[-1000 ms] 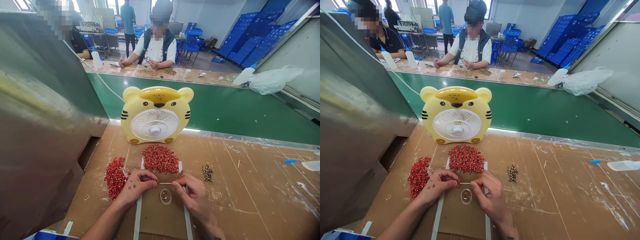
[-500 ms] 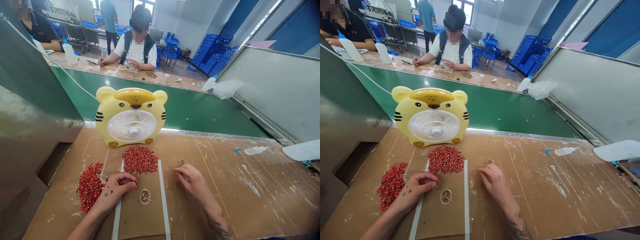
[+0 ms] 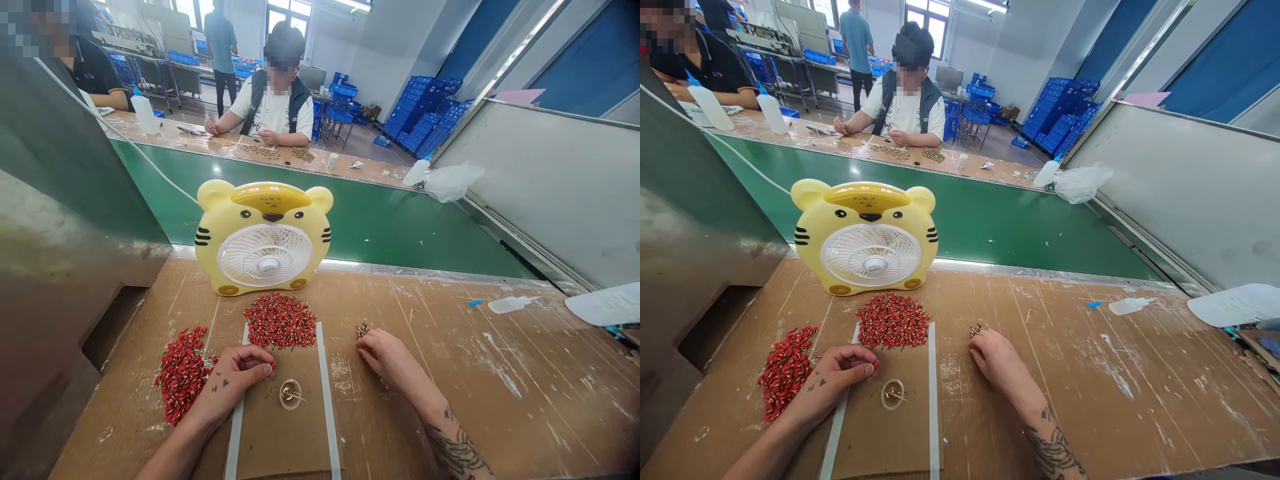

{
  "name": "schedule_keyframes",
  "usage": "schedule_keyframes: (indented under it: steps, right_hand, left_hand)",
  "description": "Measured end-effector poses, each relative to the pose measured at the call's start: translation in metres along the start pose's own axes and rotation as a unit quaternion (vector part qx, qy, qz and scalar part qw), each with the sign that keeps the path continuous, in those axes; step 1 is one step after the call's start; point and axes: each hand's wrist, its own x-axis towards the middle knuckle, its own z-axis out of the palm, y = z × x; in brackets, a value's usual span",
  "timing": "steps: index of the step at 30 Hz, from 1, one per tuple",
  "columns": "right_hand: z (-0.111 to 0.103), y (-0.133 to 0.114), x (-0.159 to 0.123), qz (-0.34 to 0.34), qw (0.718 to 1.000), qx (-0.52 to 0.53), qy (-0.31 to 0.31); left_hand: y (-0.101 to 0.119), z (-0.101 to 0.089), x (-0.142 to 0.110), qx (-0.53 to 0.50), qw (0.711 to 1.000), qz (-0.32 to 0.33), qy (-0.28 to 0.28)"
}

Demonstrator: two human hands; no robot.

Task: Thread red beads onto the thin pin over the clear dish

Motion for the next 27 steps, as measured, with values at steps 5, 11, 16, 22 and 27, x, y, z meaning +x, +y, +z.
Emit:
schedule_keyframes:
  steps: [5, 11, 16, 22, 27]
  right_hand:
    - [-0.002, 0.0, -0.002, 0.016, 1.0, 0.005, 0.005]
    - [-0.002, -0.009, -0.008, 0.044, 0.997, 0.031, 0.051]
    - [0.007, -0.028, -0.01, 0.059, 0.989, 0.116, 0.071]
    - [0.016, -0.078, 0.013, 0.011, 0.965, 0.261, 0.037]
    - [0.021, -0.122, 0.034, -0.082, 0.914, 0.395, 0.042]
  left_hand:
    - [0.002, 0.002, -0.001, 0.001, 1.0, 0.002, -0.002]
    - [0.003, 0.003, -0.002, 0.007, 1.0, 0.007, -0.003]
    - [0.006, 0.005, -0.002, 0.013, 1.0, 0.011, 0.003]
    - [0.006, 0.005, -0.002, -0.032, 0.999, 0.017, 0.006]
    - [0.004, 0.005, -0.002, -0.08, 0.996, 0.034, -0.007]
